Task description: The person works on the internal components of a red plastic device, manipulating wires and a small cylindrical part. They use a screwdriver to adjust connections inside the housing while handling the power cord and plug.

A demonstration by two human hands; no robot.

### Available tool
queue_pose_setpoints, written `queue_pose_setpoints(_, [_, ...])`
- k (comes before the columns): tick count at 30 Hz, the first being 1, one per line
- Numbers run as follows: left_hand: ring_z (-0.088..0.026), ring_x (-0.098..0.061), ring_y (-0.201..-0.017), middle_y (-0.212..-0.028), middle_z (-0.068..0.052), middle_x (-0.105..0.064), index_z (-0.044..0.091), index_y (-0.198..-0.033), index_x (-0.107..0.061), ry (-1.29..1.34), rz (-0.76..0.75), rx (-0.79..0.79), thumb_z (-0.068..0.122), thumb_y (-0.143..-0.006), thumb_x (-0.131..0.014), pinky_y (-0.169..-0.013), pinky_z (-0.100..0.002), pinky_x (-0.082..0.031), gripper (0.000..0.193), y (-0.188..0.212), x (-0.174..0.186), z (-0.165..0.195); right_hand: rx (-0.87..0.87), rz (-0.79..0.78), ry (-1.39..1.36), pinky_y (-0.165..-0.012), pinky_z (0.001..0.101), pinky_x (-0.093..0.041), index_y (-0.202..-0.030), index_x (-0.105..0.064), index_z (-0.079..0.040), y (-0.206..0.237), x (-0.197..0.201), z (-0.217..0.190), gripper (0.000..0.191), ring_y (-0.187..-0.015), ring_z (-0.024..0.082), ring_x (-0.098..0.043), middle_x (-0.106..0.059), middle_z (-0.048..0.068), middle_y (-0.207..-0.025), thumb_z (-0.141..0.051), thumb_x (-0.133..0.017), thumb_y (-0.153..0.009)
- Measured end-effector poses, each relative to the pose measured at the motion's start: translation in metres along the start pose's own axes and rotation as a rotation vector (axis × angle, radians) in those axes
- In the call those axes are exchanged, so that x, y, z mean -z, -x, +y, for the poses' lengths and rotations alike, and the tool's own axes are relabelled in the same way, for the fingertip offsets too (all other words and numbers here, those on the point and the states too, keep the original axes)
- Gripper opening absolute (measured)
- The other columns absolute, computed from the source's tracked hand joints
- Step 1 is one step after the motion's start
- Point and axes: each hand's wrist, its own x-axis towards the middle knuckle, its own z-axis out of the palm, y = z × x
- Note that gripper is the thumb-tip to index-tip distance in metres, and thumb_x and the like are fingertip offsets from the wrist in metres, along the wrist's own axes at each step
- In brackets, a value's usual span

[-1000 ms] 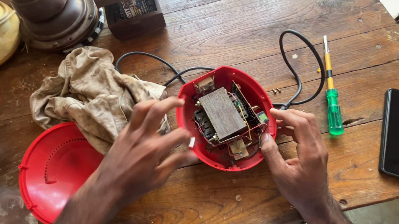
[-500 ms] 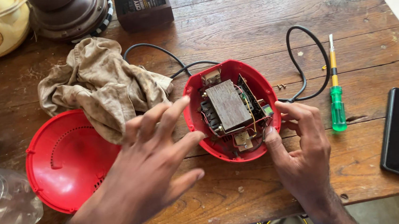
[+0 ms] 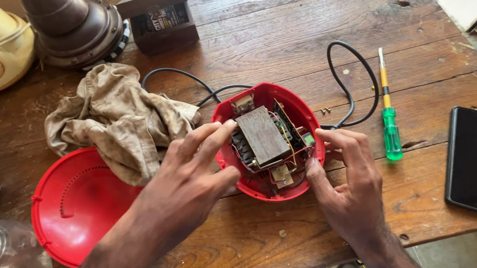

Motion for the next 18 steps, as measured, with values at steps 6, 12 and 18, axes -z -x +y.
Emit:
queue_pose_setpoints(6, [-0.028, -0.040, -0.139, -0.149, -0.015, -0.050, 0.009, -0.101, -0.070, -0.073, -0.295, 0.088, 0.037, -0.091, -0.070, -0.106, -0.049, -0.037, 0.030, 0.046, 0.018, 0.016, -0.002, -0.001, 0.006, -0.096, 0.0378, -0.056, -0.128, -0.062, -0.002, 0.001, -0.003, 0.002, 0.038, -0.111, 0.026, -0.067, -0.064, 0.015, -0.122, -0.008, -0.073, -0.092])
queue_pose_setpoints(12, [-0.029, -0.047, -0.130, -0.139, -0.017, -0.056, 0.010, -0.119, -0.073, -0.288, 0.070, 0.234, 0.038, -0.080, -0.070, -0.096, -0.049, -0.039, 0.048, 0.074, 0.032, 0.007, 0.011, -0.009, 0.002, -0.095, 0.0367, -0.058, -0.128, -0.062, -0.002, 0.003, -0.007, 0.001, 0.038, -0.110, 0.024, -0.067, -0.062, 0.015, -0.123, -0.006, -0.073, -0.092])
queue_pose_setpoints(18, [-0.027, -0.053, -0.111, -0.121, -0.012, -0.064, 0.015, -0.106, -0.073, -0.474, -0.022, 0.455, 0.029, -0.078, -0.077, -0.090, -0.046, -0.043, 0.031, 0.050, 0.038, -0.027, -0.009, -0.023, -0.060, -0.091, 0.0342, -0.060, -0.128, -0.061, -0.001, 0.009, -0.003, -0.007, 0.037, -0.105, 0.023, -0.068, -0.062, 0.014, -0.122, -0.005, -0.072, -0.092])
